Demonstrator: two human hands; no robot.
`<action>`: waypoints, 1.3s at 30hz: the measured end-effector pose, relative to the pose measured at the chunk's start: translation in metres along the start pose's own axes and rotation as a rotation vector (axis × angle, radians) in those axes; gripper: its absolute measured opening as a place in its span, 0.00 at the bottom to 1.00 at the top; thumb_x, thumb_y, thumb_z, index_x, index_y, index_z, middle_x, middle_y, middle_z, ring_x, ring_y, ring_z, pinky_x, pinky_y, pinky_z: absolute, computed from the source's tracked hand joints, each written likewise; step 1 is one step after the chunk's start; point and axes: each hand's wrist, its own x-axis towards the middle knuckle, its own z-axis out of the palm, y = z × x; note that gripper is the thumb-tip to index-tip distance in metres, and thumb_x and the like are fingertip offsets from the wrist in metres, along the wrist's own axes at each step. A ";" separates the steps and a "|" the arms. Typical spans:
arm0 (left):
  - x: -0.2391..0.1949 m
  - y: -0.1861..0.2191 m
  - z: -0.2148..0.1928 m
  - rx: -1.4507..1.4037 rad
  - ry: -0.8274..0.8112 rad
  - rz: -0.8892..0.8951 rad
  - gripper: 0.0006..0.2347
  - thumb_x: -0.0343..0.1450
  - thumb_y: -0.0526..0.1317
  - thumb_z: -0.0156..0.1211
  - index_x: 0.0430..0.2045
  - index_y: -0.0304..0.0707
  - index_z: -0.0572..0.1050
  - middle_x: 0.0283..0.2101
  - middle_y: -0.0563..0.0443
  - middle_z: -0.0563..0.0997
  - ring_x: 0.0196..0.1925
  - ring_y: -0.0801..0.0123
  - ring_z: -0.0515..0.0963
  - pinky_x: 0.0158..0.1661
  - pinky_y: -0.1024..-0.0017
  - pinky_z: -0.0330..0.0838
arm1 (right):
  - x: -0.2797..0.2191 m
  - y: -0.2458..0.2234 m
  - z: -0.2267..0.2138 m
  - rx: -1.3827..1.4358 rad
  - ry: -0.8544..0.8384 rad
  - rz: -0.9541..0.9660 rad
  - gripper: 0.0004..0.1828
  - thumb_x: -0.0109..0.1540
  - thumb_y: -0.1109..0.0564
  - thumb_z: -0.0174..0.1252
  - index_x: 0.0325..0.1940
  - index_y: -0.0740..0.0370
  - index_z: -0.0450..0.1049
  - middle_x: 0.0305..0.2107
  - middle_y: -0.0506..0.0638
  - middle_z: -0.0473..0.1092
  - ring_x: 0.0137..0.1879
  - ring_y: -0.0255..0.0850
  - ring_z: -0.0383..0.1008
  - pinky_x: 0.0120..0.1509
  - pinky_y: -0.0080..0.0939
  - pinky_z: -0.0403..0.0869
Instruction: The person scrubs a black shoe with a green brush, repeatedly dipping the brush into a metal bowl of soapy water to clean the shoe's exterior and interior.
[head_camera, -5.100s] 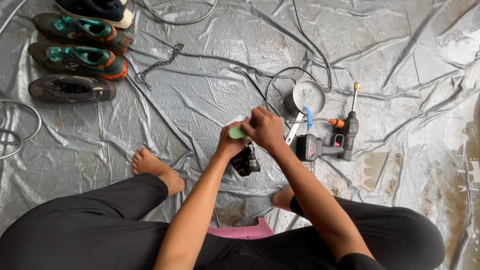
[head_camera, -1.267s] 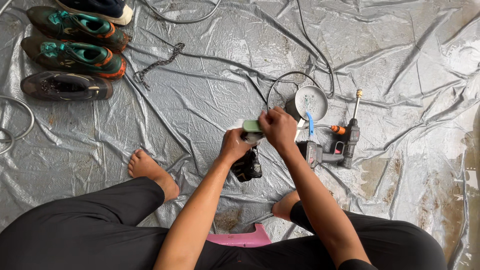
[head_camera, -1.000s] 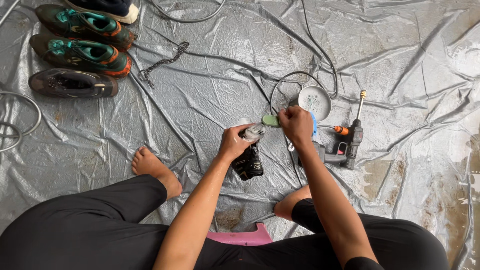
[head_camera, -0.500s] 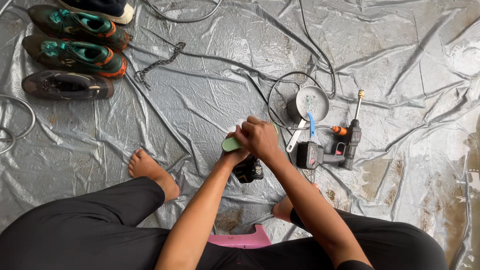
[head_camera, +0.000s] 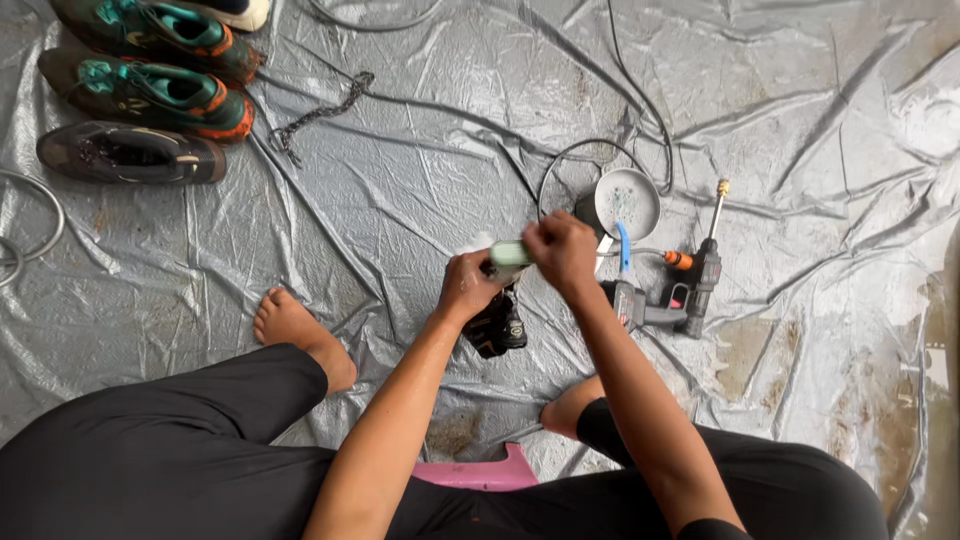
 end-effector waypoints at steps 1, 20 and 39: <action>0.001 -0.004 0.001 0.002 0.006 0.003 0.12 0.65 0.36 0.73 0.40 0.31 0.83 0.37 0.35 0.87 0.46 0.38 0.86 0.46 0.49 0.81 | -0.002 0.013 -0.002 0.004 0.002 -0.005 0.21 0.57 0.50 0.66 0.15 0.50 0.64 0.15 0.47 0.62 0.25 0.55 0.74 0.29 0.49 0.71; 0.004 -0.039 0.011 -0.022 0.014 0.050 0.16 0.63 0.41 0.78 0.45 0.42 0.86 0.42 0.40 0.88 0.51 0.44 0.85 0.50 0.51 0.80 | 0.005 -0.016 -0.028 0.035 -0.194 0.177 0.18 0.59 0.48 0.62 0.17 0.52 0.68 0.17 0.51 0.67 0.29 0.58 0.76 0.34 0.53 0.73; 0.026 0.005 -0.019 0.078 0.140 0.037 0.24 0.60 0.37 0.79 0.53 0.49 0.83 0.52 0.45 0.87 0.59 0.50 0.83 0.55 0.55 0.79 | 0.010 0.221 -0.025 -0.168 -0.162 0.827 0.26 0.68 0.34 0.62 0.39 0.60 0.81 0.35 0.67 0.77 0.52 0.68 0.79 0.56 0.66 0.75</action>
